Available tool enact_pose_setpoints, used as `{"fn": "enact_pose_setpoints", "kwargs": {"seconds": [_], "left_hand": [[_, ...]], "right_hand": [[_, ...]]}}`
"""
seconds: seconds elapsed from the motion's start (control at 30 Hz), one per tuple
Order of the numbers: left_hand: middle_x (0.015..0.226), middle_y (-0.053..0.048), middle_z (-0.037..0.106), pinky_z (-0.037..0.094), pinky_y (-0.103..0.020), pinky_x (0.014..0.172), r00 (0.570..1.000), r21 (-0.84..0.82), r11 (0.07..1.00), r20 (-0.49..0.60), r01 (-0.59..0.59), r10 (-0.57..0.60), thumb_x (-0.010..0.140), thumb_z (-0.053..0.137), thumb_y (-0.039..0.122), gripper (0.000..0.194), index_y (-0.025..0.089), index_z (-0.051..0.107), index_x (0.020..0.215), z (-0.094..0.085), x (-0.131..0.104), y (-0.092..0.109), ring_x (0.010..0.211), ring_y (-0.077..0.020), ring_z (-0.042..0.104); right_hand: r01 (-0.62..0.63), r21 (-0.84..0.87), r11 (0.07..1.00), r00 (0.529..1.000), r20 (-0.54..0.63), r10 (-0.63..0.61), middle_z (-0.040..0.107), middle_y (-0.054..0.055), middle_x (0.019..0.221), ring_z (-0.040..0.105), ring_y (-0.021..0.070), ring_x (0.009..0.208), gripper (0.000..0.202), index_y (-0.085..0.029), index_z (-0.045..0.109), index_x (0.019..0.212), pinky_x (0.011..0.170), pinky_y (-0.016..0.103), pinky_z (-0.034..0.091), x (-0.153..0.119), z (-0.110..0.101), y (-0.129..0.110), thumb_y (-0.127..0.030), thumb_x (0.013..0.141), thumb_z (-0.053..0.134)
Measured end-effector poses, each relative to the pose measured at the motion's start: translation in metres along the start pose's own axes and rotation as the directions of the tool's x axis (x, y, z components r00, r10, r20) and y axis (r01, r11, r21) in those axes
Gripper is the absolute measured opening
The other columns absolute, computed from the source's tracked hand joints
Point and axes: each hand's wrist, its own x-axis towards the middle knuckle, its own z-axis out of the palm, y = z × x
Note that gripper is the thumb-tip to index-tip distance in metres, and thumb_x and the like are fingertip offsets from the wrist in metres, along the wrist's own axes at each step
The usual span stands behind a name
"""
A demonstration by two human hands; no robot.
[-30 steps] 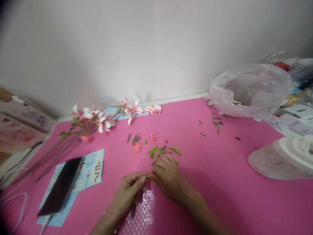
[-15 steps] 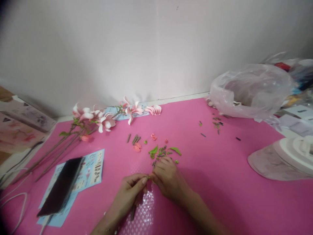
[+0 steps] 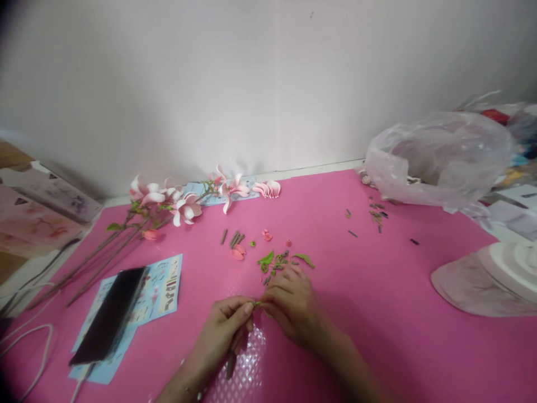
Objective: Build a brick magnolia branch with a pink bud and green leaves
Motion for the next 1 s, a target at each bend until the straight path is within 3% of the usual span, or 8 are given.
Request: {"fn": "enact_pose_setpoints", "kwargs": {"seconds": [0.2,0.5,0.67,0.8,1.0], "left_hand": [[0.052,0.004,0.056,0.026,-0.015,0.029,1.0,-0.007,1.0,0.003,0.002,-0.001,0.08,0.06,0.041,0.031,0.011,0.065,0.073,-0.001,0.001,-0.006,0.028,-0.0017,0.039],[0.047,0.005,0.052,0.025,-0.014,0.031,0.999,0.008,0.999,-0.026,-0.043,0.043,0.078,0.063,0.04,0.032,0.011,0.064,0.066,0.002,0.0,-0.004,0.029,-0.0012,0.038],[0.043,0.006,0.051,0.023,-0.015,0.026,0.999,-0.044,0.999,-0.032,-0.029,0.027,0.076,0.062,0.049,0.037,0.013,0.059,0.066,0.005,0.001,-0.005,0.024,-0.0021,0.033],[0.033,0.009,0.042,0.02,-0.016,0.026,1.0,-0.09,0.996,-0.003,-0.007,0.007,0.076,0.059,0.053,0.042,0.015,0.054,0.06,0.006,0.002,-0.005,0.021,-0.0027,0.027],[0.033,0.009,0.041,0.021,-0.016,0.024,1.0,-0.135,0.991,0.017,-0.004,0.006,0.071,0.062,0.057,0.044,0.016,0.052,0.058,0.009,0.003,-0.006,0.021,-0.0025,0.027]], "right_hand": [[0.02,-0.037,0.999,1.0,0.017,-0.02,0.057,0.001,0.07,0.046,0.0167,0.072,0.011,-0.019,0.061,0.08,0.08,0.039,0.037,0.002,-0.002,-0.003,-0.016,0.087,0.053],[-0.048,-0.057,0.997,0.996,0.071,0.052,0.053,0.003,0.07,0.043,0.0179,0.071,0.021,-0.017,0.055,0.074,0.069,0.035,0.035,-0.002,0.007,-0.006,-0.017,0.091,0.042],[-0.086,0.03,0.996,0.996,0.039,0.085,0.051,0.001,0.069,0.044,0.0174,0.069,0.018,-0.019,0.051,0.074,0.066,0.034,0.034,-0.001,0.009,-0.005,-0.017,0.09,0.044],[-0.071,0.098,0.993,0.997,-0.027,0.074,0.055,0.001,0.076,0.05,0.0184,0.075,0.008,-0.021,0.054,0.083,0.075,0.037,0.036,0.001,0.005,-0.005,-0.014,0.087,0.051],[-0.097,0.129,0.987,0.994,-0.027,0.101,0.054,0.002,0.073,0.051,0.0189,0.074,0.016,-0.022,0.051,0.075,0.07,0.035,0.04,0.002,0.006,-0.006,-0.017,0.089,0.048]]}}
